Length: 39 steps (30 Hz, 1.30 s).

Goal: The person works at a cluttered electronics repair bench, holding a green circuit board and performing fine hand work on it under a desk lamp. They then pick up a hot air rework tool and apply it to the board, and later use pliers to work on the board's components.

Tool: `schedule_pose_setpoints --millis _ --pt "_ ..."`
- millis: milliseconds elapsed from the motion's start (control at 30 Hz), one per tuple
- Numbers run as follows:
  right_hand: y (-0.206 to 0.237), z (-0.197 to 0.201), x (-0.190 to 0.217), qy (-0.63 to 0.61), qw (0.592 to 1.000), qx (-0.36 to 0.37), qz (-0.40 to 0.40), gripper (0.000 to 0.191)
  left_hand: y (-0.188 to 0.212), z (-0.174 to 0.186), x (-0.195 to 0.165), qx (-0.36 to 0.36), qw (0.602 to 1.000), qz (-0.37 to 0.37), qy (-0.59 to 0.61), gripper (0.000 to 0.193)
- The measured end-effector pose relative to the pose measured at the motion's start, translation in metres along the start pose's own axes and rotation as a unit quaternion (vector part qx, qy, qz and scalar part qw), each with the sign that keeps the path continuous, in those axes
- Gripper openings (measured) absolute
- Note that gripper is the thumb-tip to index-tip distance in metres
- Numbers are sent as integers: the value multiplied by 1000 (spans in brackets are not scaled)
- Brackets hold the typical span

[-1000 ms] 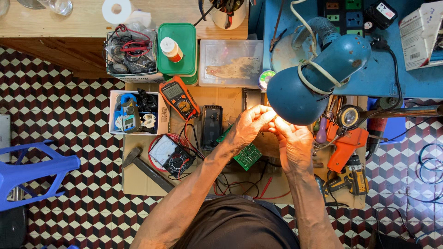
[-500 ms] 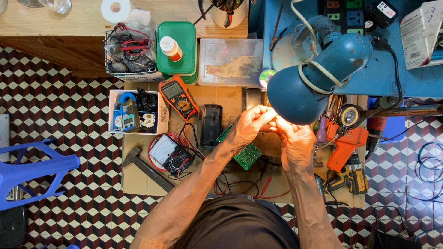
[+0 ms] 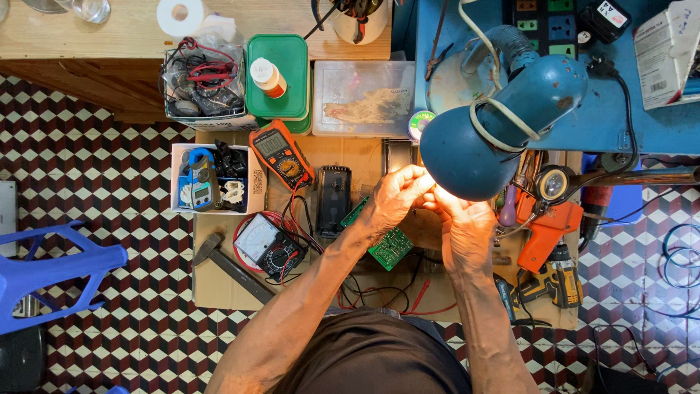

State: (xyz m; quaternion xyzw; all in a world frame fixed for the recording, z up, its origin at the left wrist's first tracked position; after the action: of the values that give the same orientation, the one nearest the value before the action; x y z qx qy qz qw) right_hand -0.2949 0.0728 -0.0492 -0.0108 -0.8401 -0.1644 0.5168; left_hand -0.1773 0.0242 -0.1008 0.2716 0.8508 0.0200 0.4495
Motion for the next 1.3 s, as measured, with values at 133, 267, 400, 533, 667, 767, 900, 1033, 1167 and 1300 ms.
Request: schedule_pose_setpoints --millis 133,267,400,533,667,767,900,1033,1167,1300 --pt "0 0 0 -12 1000 -3 -6 26 0 1 2 -3 1000 3 -4 28" --pt "0 0 0 -17 1000 -3 -7 28 -2 2 2 -9 1000 0 -24 28" --pt "-1 -2 1 -20 1000 0 -2 29 -1 4 3 -11 1000 -1 -26 28" --pt "0 -4 5 -15 1000 5 4 30 -3 3 5 -3 1000 -2 3 27" --pt "2 -6 8 -7 1000 0 17 30 -4 2 5 -5 1000 -5 3 27" --pt "1 -7 8 10 1000 -9 25 26 -3 1 5 -4 1000 -3 13 27" --pt "2 -8 9 55 997 -34 47 24 -1 1 3 9 1000 -9 23 27" --pt "3 -7 10 108 991 -54 57 23 -2 0 5 11 1000 -8 15 27" --pt "4 -8 13 120 986 -65 92 28 -6 1 7 9 1000 -5 -4 28" --pt "5 -9 15 120 985 -66 102 31 -8 1 7 7 1000 -1 7 30"
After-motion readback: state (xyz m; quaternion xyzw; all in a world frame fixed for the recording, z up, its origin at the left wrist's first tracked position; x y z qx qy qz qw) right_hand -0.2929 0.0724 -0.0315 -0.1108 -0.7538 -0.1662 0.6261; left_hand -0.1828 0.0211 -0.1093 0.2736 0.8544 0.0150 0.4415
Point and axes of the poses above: each hand's wrist, its own y-axis away from the middle knuckle, its own z-axis out of the back of the hand, x = y × z, the point moved 5 cm from there along -y, towards the middle knuckle, and after that the axes turned 8 degrees about y, right-handed, at the moved point
